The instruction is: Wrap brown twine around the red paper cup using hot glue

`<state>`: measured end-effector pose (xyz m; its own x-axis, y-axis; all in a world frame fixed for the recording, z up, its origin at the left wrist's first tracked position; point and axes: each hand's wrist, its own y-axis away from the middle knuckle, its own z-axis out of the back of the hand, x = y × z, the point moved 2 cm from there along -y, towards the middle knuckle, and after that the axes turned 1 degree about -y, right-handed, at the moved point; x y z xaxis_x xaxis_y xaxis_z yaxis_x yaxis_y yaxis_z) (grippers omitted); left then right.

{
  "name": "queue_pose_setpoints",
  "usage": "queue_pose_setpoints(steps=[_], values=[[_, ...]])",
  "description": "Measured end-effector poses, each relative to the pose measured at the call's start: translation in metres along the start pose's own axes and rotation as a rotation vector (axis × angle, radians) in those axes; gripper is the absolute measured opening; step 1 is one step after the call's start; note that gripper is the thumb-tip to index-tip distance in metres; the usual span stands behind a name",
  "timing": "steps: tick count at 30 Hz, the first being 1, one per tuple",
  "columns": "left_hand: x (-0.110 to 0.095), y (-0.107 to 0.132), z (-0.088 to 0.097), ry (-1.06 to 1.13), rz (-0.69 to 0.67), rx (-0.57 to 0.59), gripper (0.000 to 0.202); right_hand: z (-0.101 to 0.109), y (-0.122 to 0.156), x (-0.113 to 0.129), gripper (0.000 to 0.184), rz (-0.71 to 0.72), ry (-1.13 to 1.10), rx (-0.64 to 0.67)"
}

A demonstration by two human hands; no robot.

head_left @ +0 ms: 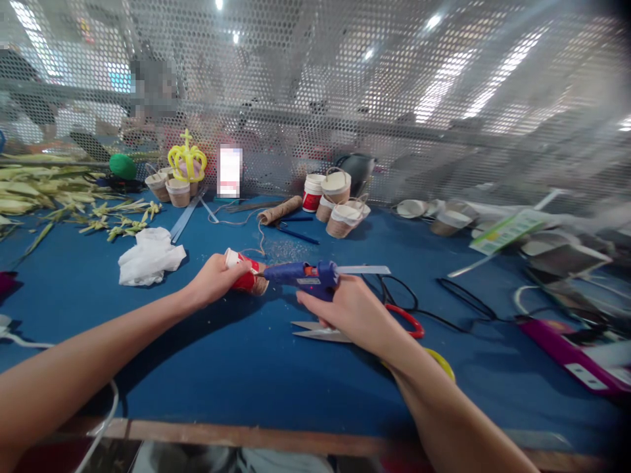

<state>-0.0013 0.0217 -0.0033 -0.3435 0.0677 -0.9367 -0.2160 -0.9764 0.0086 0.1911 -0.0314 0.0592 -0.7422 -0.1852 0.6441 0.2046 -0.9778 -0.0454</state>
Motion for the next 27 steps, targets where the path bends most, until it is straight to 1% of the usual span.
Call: queue_pose_setpoints(steps=[4,8,13,17,21,27], values=[[0.000,0.000,0.000,-0.016,0.008,-0.017,0.032,0.000,-0.001,-0.001,0.038,0.017,0.013,-0.029],[-0.002,0.000,0.000,-0.006,0.008,-0.009,0.032,0.000,-0.001,-0.004,0.037,0.033,0.040,-0.014],[-0.001,-0.001,0.000,0.024,-0.009,-0.012,0.031,-0.001,-0.001,-0.004,0.034,0.112,0.154,-0.045],[-0.004,-0.001,-0.001,0.061,-0.006,0.005,0.032,-0.002,0.000,-0.005,0.032,0.160,0.193,-0.051],[-0.009,0.000,-0.002,0.104,0.009,0.057,0.031,-0.002,0.002,-0.003,0.030,0.154,0.215,-0.049],[-0.007,0.000,-0.002,0.083,0.014,0.039,0.031,-0.001,0.004,-0.001,0.032,0.147,0.230,-0.046]])
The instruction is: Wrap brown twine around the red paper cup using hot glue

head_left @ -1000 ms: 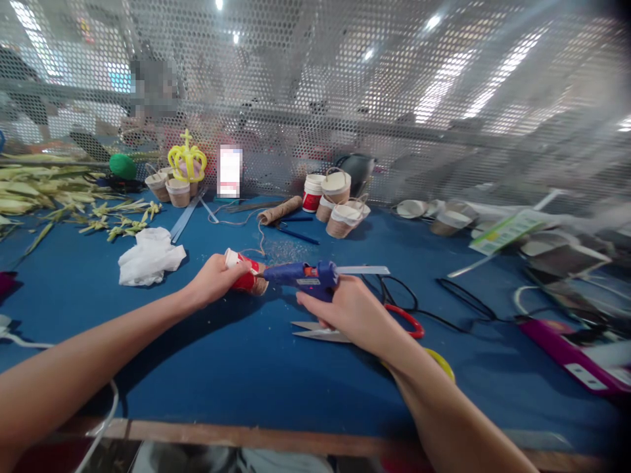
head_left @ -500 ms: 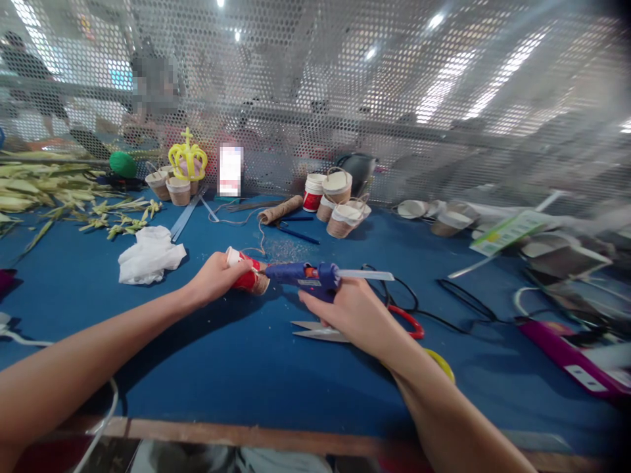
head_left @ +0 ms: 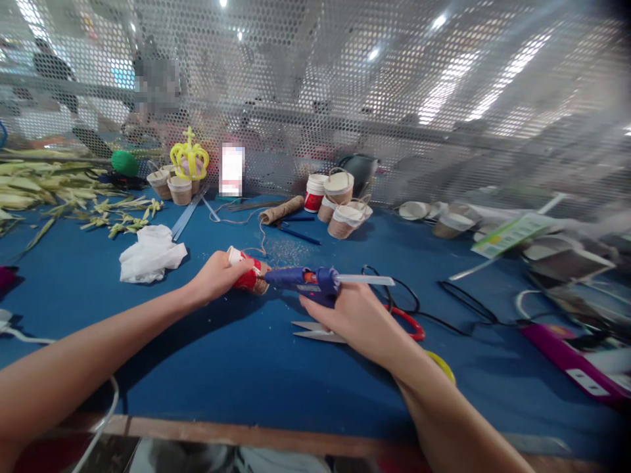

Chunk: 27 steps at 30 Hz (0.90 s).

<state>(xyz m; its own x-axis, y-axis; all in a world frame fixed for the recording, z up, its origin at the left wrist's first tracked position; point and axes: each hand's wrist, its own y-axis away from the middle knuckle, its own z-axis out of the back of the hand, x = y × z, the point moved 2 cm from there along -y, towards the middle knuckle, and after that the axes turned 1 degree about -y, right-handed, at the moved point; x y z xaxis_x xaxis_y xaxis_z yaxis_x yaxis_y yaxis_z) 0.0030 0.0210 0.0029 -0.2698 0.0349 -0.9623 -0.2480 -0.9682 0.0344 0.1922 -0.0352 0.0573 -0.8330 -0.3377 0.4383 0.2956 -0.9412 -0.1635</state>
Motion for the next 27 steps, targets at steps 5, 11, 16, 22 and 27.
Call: queue_pose_setpoints(steps=[5,11,16,22,27], values=[[0.0030,-0.0005,0.0001,-0.010,-0.031,-0.009,0.032,0.0006,-0.0014,0.0011,0.029,-0.005,0.023,-0.011],[0.0059,-0.0002,0.0008,-0.069,-0.045,-0.039,0.034,0.0012,-0.0031,0.0006,0.030,-0.002,0.014,-0.027],[0.0049,0.0003,0.0009,-0.056,-0.031,-0.025,0.031,0.0015,-0.0004,0.0003,0.033,0.005,0.010,0.031],[0.0034,0.0005,0.0004,-0.050,-0.030,-0.019,0.031,0.0009,-0.0014,0.0002,0.026,0.013,0.028,-0.001],[0.0061,0.0014,0.0012,-0.106,-0.039,-0.040,0.034,0.0008,-0.0035,0.0004,0.027,0.005,0.007,-0.052]])
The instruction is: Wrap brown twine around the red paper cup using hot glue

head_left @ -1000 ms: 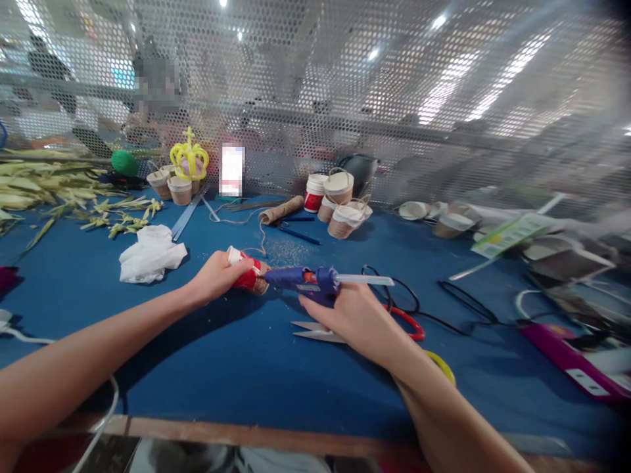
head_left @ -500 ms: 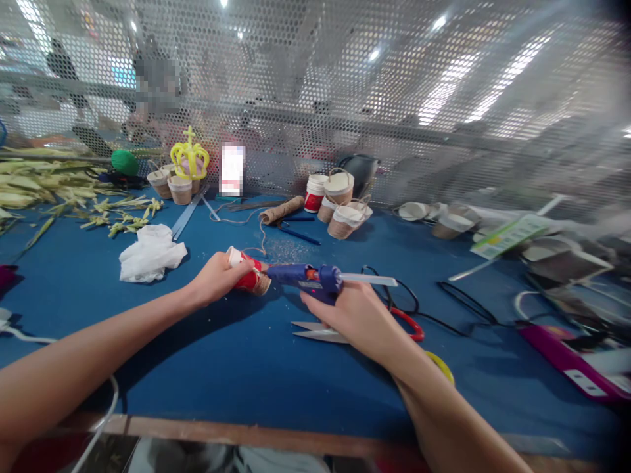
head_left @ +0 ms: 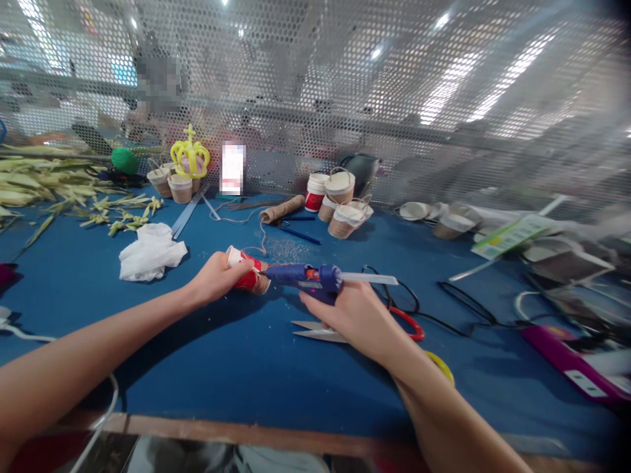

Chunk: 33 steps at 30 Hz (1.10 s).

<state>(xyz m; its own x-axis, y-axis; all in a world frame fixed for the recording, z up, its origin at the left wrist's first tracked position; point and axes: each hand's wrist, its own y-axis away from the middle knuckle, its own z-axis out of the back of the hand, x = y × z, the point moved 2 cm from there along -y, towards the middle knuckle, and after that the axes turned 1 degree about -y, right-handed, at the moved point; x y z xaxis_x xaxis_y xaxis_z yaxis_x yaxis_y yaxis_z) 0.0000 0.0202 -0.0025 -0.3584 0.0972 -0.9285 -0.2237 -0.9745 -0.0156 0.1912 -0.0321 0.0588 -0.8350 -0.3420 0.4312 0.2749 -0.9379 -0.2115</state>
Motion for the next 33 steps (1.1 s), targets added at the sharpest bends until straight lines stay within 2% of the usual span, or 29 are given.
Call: queue_pose_setpoints(steps=[6,17,25,33], values=[[0.004,0.001,0.000,-0.066,-0.030,0.012,0.040,0.001,-0.001,-0.001,0.033,-0.068,-0.045,0.012],[-0.001,0.007,0.001,-0.128,-0.114,0.053,0.038,0.001,-0.004,0.000,0.033,-0.166,-0.152,0.048],[-0.004,0.011,0.000,-0.149,-0.168,0.061,0.035,-0.002,-0.006,-0.006,0.027,-0.186,-0.172,0.064],[-0.001,0.012,0.000,-0.191,-0.194,0.100,0.036,0.006,-0.003,-0.003,0.035,-0.214,-0.156,0.094]])
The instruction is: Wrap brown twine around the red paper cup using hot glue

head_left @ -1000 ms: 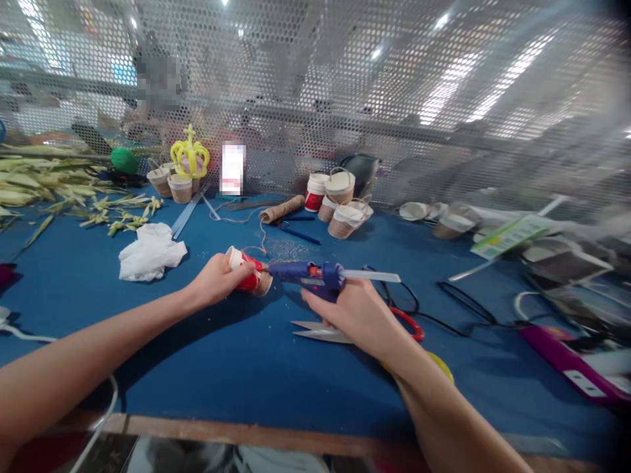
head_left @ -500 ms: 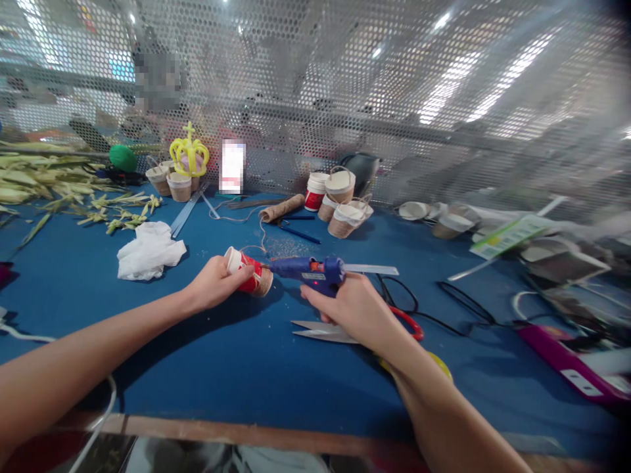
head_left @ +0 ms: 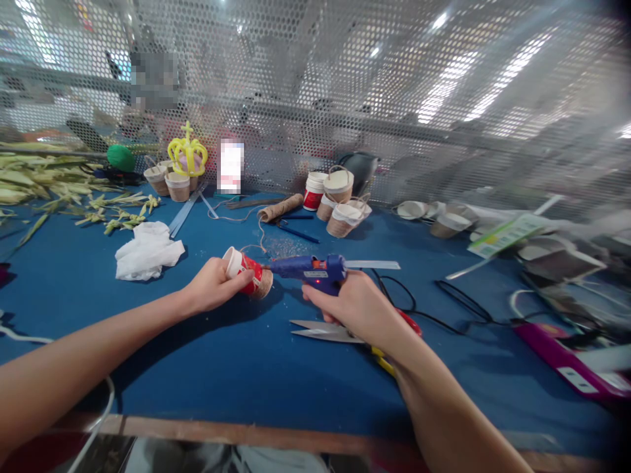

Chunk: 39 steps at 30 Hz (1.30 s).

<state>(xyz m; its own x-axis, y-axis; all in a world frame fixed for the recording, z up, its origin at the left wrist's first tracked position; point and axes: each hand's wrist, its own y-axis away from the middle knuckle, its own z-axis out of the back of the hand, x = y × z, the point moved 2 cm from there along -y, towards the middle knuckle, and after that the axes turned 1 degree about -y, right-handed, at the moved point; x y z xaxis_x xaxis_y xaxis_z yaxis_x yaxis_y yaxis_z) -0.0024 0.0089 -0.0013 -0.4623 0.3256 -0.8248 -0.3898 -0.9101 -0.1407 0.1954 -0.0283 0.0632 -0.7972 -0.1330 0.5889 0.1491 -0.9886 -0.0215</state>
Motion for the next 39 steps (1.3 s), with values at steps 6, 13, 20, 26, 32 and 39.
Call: queue_pose_setpoints(steps=[6,13,20,26,32,39], values=[[-0.0032,0.0016,0.0000,-0.027,-0.053,-0.010,0.036,-0.0020,-0.0022,-0.0048,0.035,-0.017,-0.009,0.016],[-0.0018,0.0012,0.0000,-0.081,-0.098,-0.020,0.036,-0.0009,-0.0025,-0.0030,0.041,-0.021,0.000,0.023],[-0.0006,0.0003,0.0001,-0.054,-0.097,-0.028,0.036,0.0006,-0.0018,-0.0052,0.034,-0.065,-0.024,0.043],[-0.0009,-0.0001,-0.0003,-0.024,-0.067,-0.022,0.036,0.0008,-0.0010,-0.0020,0.037,-0.062,-0.029,0.041],[0.0002,-0.0022,-0.0001,0.039,0.005,-0.038,0.036,0.0016,0.0025,0.0026,0.037,-0.060,-0.036,0.038],[-0.0026,-0.0046,0.0019,0.075,0.056,-0.055,0.037,0.0017,0.0040,0.0046,0.035,0.007,-0.036,0.028]])
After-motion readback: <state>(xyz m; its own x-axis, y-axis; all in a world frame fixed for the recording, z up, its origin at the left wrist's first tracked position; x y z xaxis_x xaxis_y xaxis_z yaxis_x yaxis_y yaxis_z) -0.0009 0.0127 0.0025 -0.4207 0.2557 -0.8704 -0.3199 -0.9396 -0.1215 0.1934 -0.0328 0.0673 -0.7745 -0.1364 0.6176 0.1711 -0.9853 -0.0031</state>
